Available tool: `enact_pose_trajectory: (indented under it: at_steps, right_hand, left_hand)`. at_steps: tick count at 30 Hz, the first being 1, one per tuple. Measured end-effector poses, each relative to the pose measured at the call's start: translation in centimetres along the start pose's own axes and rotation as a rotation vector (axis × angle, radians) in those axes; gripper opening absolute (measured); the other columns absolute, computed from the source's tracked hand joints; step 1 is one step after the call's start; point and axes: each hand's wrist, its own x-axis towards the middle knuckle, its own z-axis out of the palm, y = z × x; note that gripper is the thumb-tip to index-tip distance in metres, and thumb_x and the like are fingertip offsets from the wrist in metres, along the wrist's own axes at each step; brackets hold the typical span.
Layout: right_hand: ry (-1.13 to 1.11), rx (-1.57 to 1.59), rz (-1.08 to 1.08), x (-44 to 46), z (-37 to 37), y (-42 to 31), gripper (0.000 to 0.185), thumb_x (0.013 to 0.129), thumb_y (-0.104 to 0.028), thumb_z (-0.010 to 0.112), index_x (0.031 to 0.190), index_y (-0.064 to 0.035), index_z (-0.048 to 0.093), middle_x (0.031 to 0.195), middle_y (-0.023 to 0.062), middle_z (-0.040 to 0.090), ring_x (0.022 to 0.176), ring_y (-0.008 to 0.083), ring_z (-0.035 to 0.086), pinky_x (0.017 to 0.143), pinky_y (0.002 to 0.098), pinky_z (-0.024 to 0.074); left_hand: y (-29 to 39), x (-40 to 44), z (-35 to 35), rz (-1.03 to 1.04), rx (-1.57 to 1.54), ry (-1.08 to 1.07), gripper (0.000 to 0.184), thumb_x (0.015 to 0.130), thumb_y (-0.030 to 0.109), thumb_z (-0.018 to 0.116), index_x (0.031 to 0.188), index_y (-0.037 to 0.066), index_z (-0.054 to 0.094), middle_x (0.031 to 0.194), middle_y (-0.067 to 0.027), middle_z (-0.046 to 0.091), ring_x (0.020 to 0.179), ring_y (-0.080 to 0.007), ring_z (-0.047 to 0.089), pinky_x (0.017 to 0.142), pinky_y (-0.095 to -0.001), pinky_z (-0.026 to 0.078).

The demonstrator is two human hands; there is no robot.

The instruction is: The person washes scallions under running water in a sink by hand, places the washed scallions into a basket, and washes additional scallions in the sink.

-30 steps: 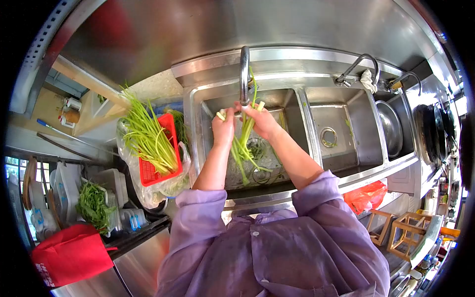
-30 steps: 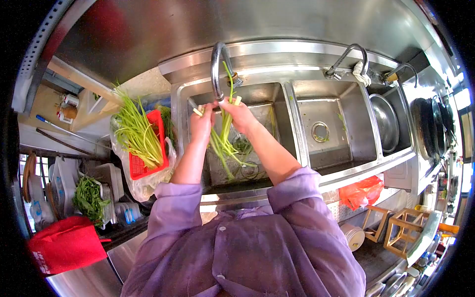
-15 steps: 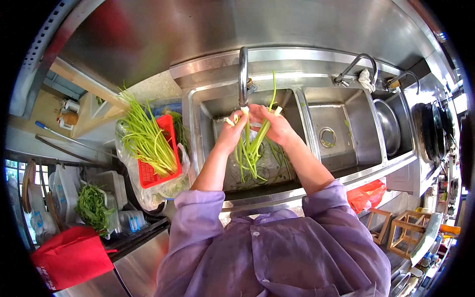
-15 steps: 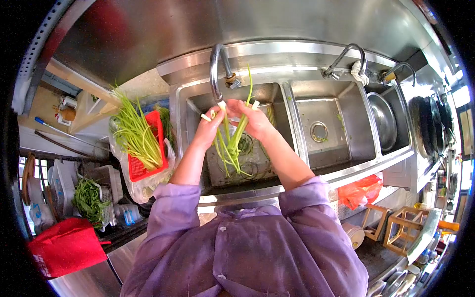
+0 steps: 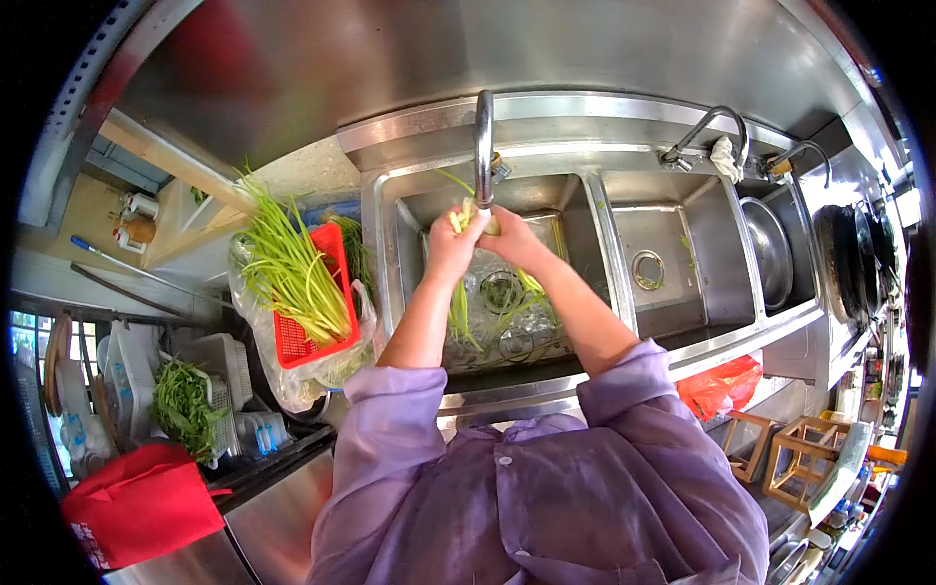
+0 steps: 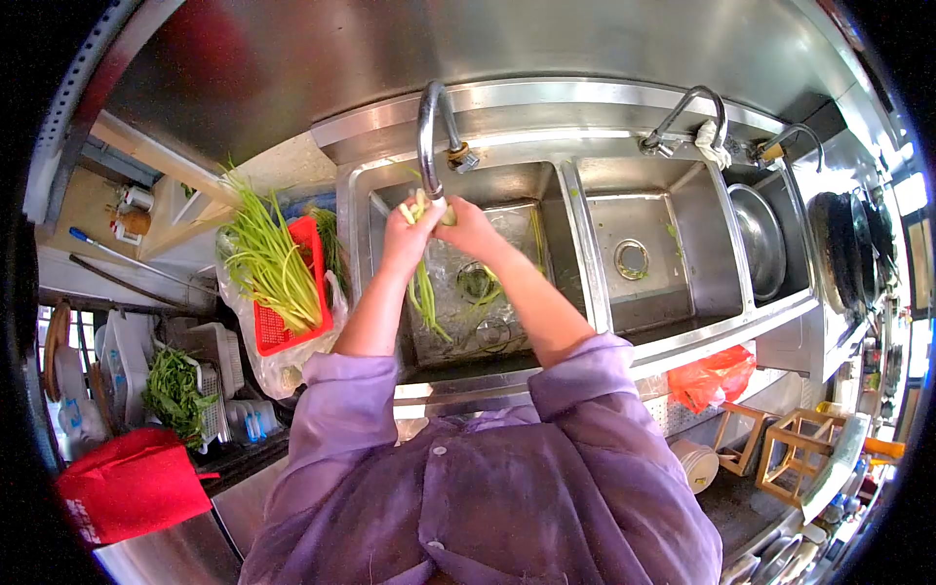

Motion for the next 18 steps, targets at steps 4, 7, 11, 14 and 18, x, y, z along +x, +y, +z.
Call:
enact_pose_trajectory:
  at_steps: [4,7,11,14,18]
  right_hand:
    - [-0.334,0.415,0.23,-0.8,-2.0,-0.2,0.024,0.083,-0.026,0.054,0.093,-0.0036,0.054,0.065,-0.003,0.045,0.058,0.0059,0.041,0.051,0.0202,0.0355]
    - [-0.237,0.449,0.219,-1.1,-1.5,-0.3,0.024,0.085,-0.027,0.051,0.092,-0.0038,0.054,0.067,-0.0021,0.048,0.061,0.0068,0.045,0.053,0.0213,0.0379]
    - [-0.15,0.459,0.251,-1.4,-1.1,-0.1,0.024,0.087,-0.027,0.049,0.091,-0.0039,0.054,0.072,-0.001,0.053,0.063,0.0068,0.047,0.055,0.022,0.0394]
    - [0.005,0.591,0.26,-1.2,-2.0,1.5,0.022,0.087,-0.026,0.049,0.09,-0.0049,0.056,0.079,0.0005,0.058,0.068,0.0082,0.051,0.059,0.0239,0.0421]
    - [-0.03,0.25,0.154,-1.0,-2.7,-0.5,0.026,0.079,-0.025,0.059,0.095,-0.0046,0.057,0.078,0.0018,0.059,0.07,0.0119,0.054,0.063,0.0262,0.0438]
  left_hand:
    - [0.8,0.0,-2.5,-0.055,-0.232,0.016,0.014,0.078,0.018,0.06,0.087,0.006,0.059,0.06,0.0041,0.047,0.048,-0.0041,0.037,0.043,-0.021,0.028]
    - [1.1,-0.1,-2.2,-0.137,-0.365,0.011,0.015,0.078,0.019,0.061,0.085,0.006,0.059,0.061,0.0031,0.049,0.049,-0.0046,0.039,0.044,-0.0208,0.029]
    - [0.0,0.0,-1.5,-0.18,-0.147,-0.053,0.017,0.079,0.021,0.059,0.087,0.006,0.059,0.067,0.0014,0.053,0.054,-0.0059,0.043,0.046,-0.0213,0.032]
    - [0.4,-0.6,-0.9,-0.125,-0.105,-0.058,0.018,0.081,0.019,0.057,0.091,0.004,0.058,0.075,-0.0006,0.056,0.06,-0.0076,0.05,0.048,-0.0215,0.038]
    - [0.3,-0.8,-1.0,-0.139,-0.166,-0.107,0.016,0.081,0.012,0.055,0.094,0.003,0.054,0.082,-0.003,0.057,0.066,-0.0117,0.056,0.057,-0.025,0.047]
